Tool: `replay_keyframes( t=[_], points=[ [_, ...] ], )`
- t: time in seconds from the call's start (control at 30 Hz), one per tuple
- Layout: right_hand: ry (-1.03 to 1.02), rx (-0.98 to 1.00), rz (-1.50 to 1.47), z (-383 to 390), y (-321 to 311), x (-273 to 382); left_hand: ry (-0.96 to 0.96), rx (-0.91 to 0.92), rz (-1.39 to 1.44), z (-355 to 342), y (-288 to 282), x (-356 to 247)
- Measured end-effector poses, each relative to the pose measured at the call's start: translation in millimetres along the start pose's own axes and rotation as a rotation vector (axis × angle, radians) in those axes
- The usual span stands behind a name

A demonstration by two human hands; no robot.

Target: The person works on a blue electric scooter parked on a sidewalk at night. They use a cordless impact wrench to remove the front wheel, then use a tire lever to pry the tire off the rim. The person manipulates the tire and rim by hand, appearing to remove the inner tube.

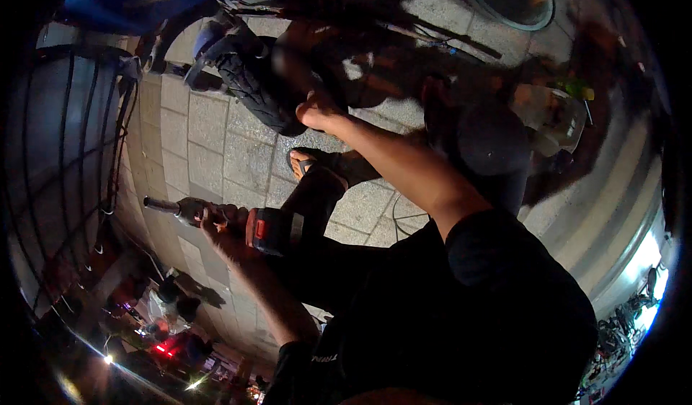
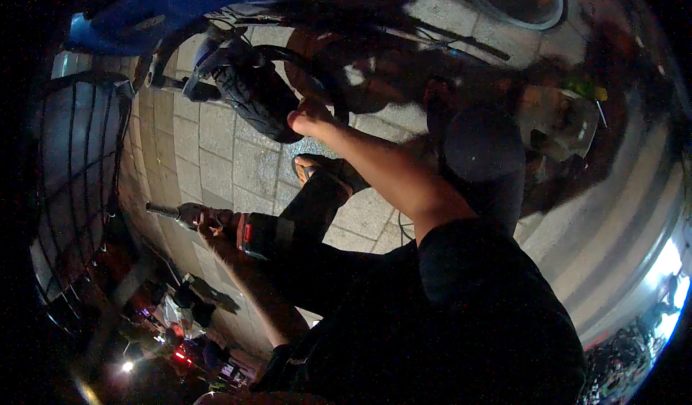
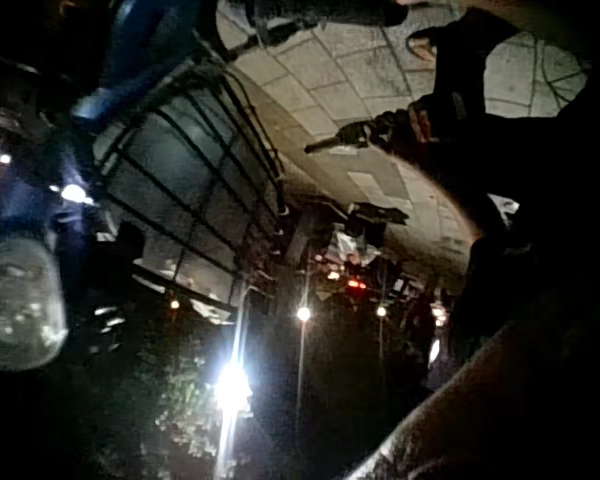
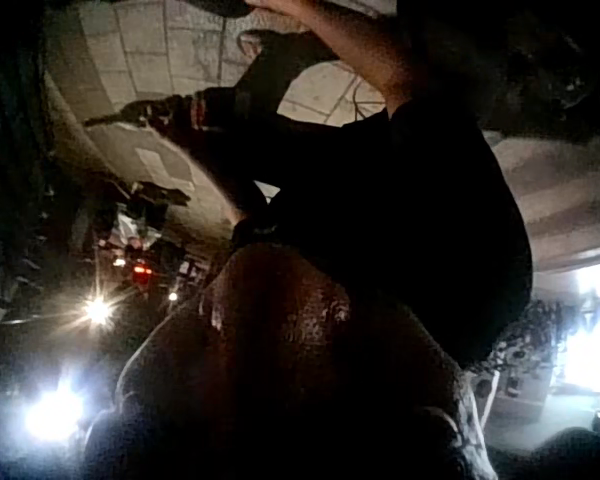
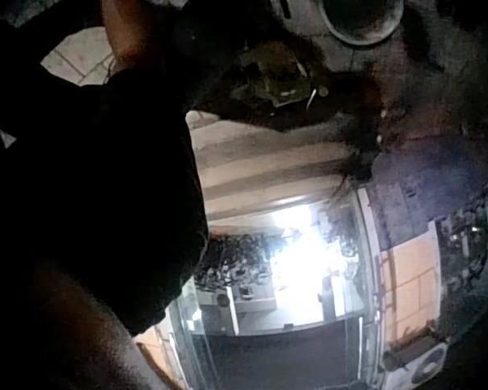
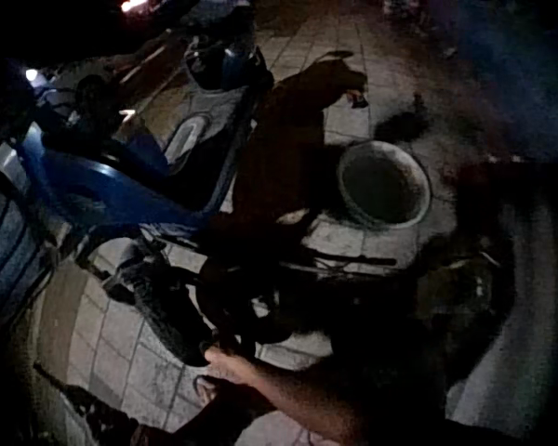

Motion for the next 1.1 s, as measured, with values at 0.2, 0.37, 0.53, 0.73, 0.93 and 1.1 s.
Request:
replay_keyframes(
  t=[0.2, 0.37, 0.53, 0.73, 0.93, 1.1],
  points=[
    [-0.066, -0.007, -0.109, -19, -31, 28, 0.093, -0.115, -0.022, 6, 16, -1],
    [0.064, 0.346, 0.045, -54, -40, 52, 0.067, -0.044, 0.032, 2, -1, -5],
    [0.199, 0.697, 0.162, -50, -85, 100, 0.107, -0.207, -0.002, 0, 6, -3],
    [0.277, 0.759, -0.023, 7, -82, 125, 0.073, -0.082, 0.045, -3, -16, -4],
    [0.345, 0.449, -0.078, -12, -70, 98, 0.117, -0.238, -0.074, 5, 16, -12],
    [0.312, 0.464, -0.067, -21, -56, 97, 0.01, -0.272, -0.304, -46, -39, -30]
  ],
)
Point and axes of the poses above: each hand's wrist, its own z-axis away from the middle knuckle, its own y-axis out of the palm, x = y × z, the point moved 3 cm from there along -z, towards the middle knuckle, and after that the axes turned 7 degrees about y, right-handed, at the moved point
